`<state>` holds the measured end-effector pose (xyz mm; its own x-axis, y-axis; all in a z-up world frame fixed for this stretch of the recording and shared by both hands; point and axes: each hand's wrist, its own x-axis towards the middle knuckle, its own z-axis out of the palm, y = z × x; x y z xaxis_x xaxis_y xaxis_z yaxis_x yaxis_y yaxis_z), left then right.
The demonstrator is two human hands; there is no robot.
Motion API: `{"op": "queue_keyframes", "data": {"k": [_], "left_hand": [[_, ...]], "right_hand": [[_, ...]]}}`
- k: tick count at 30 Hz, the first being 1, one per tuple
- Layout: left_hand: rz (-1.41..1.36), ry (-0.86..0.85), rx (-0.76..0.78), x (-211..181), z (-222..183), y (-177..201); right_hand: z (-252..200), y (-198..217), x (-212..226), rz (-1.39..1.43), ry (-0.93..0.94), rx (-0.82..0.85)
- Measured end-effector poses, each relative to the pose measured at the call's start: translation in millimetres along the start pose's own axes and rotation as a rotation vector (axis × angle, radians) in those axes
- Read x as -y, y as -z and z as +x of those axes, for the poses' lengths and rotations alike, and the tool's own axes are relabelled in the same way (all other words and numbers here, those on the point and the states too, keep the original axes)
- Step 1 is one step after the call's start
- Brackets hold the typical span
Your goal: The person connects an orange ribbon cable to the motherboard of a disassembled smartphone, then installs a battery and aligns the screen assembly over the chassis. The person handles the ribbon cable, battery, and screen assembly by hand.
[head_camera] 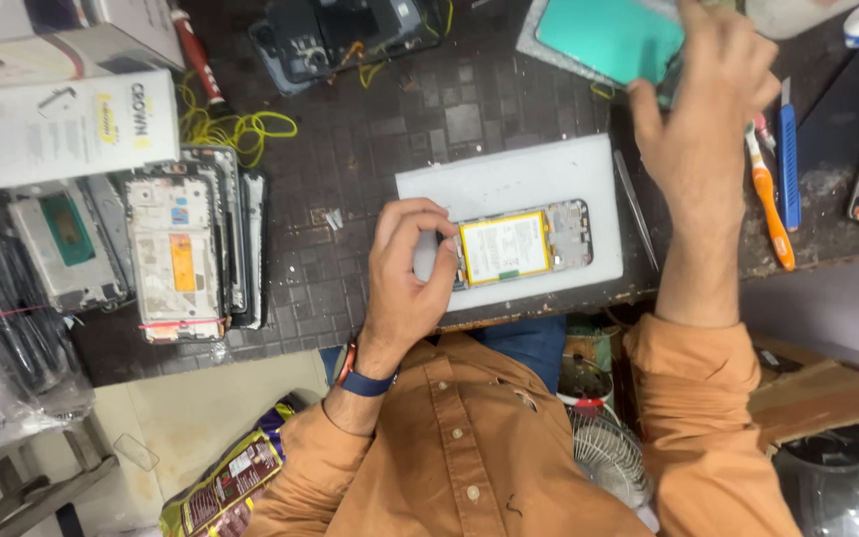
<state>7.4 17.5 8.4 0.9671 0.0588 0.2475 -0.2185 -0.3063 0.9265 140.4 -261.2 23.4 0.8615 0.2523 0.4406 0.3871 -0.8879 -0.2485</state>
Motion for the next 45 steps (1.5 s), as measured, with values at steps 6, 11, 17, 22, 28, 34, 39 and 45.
{"op": "queue_keyframes", "data": {"k": [6,11,17,22,28,34,39,45], "left_hand": [[-0.018,0.025,-0.014,3.0,-0.5,-1.4],[-0.011,0.022,-0.012,3.7,0.2,-1.7],[0.004,0.026,-0.009,5.2,-0.3,-2.2],[0.002,0.036,-0.002,7.3,-1.3,-2.9],[-0.003,0.036,-0.003,5.9,-0.6,-2.3],[-0.011,0.016,-0.030,5.0,-1.6,-2.0],[-0.023,-0.012,-0.056,4.4,-0.3,-4.9],[0.160,-0.044,0.022,-10.2,4.7,-8.7]], "right_hand": [[32.0,-12.2,-23.1,0.048,-0.001,0.194],[42.7,-16.2,-37.0,0.002,0.153,0.153],[46.7,-7.4,-39.6,0.019,0.347,-0.050],[46.0,7.4,-17.6,0.460,0.182,-0.164],[-10.0,34.2,61.7,1.654,-0.365,-0.111],[-52.5,37.2,110.7,1.785,-0.509,0.086],[-85.8,28.1,125.0,1.710,-0.695,0.157],[-132.7,23.2,129.3,1.858,-0.775,0.055]]}}
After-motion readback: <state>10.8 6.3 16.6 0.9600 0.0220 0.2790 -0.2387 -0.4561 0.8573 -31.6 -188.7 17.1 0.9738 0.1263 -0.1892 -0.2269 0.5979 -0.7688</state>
